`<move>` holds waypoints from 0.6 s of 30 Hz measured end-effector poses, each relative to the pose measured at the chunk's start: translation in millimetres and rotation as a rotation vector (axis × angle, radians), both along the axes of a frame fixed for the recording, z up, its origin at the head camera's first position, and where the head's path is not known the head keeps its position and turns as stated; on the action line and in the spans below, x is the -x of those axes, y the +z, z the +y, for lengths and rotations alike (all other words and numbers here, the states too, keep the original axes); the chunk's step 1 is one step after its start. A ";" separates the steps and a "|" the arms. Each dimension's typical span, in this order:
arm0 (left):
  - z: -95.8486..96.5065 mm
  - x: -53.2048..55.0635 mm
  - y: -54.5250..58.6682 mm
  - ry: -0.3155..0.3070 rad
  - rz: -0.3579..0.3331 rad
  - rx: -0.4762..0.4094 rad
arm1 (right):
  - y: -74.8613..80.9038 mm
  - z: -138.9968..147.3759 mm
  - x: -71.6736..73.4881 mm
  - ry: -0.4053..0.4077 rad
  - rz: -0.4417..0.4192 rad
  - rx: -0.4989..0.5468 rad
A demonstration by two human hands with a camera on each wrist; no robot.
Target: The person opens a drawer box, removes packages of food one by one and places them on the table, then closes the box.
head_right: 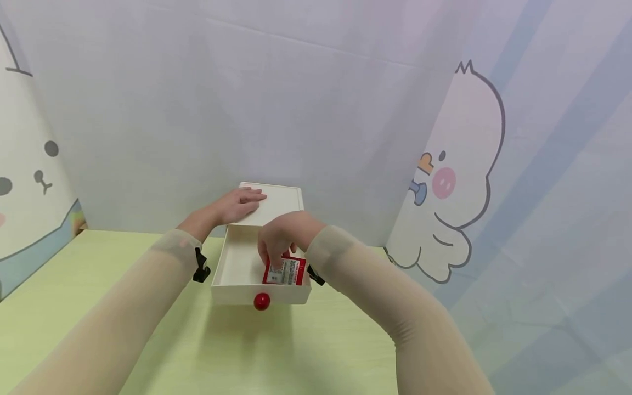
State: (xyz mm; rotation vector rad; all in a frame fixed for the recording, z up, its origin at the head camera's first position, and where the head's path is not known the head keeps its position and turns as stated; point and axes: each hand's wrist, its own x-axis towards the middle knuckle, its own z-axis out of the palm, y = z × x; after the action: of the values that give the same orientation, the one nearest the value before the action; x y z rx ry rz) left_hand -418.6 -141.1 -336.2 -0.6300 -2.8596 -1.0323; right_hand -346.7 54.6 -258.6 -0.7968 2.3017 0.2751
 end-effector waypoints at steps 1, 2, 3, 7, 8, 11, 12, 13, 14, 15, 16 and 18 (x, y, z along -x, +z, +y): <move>-0.4 -0.3 0.4 0.000 -0.001 0.003 | 1.0 1.5 -0.6 0.015 0.007 0.017; -0.9 -0.3 0.7 0.000 -0.003 0.003 | 1.6 3.0 -1.2 0.026 0.016 0.036; -1.2 -0.4 1.0 -0.001 -0.003 0.003 | 2.2 4.8 -1.8 0.038 0.028 0.058; -0.7 -0.2 -0.7 0.003 0.003 -0.005 | 3.0 14.5 -5.4 0.067 0.057 0.153; -0.4 -0.8 -0.5 0.005 0.005 -0.006 | 3.1 17.0 -6.1 0.067 0.062 0.178; 0.5 -1.1 -0.8 0.009 0.008 -0.006 | 4.1 24.8 -7.3 0.063 0.065 0.246; 0.5 -1.6 -0.6 0.008 0.008 -0.005 | 4.5 27.3 -7.7 0.057 0.065 0.269; 0.8 -1.7 -0.5 0.008 0.006 -0.007 | 4.9 29.9 -7.7 0.055 0.066 0.293; 0.8 -2.2 -0.2 0.007 0.003 -0.009 | 5.8 32.3 -7.8 0.049 0.065 0.317; 0.9 -1.9 -0.5 0.008 0.000 -0.012 | 6.6 34.8 -7.8 0.043 0.069 0.338; 0.9 -2.3 -0.1 0.008 -0.003 -0.015 | 7.5 37.2 -7.6 0.039 0.077 0.357; 0.8 -2.4 0.4 0.009 -0.006 -0.019 | 9.2 42.0 -7.1 0.033 0.095 0.388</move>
State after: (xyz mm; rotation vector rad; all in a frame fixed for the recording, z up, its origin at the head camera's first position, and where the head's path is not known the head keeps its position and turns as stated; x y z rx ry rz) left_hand -416.2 -140.2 -335.8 -0.6127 -2.8519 -1.0606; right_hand -339.7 96.6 -249.3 -1.0311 2.4692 -0.1283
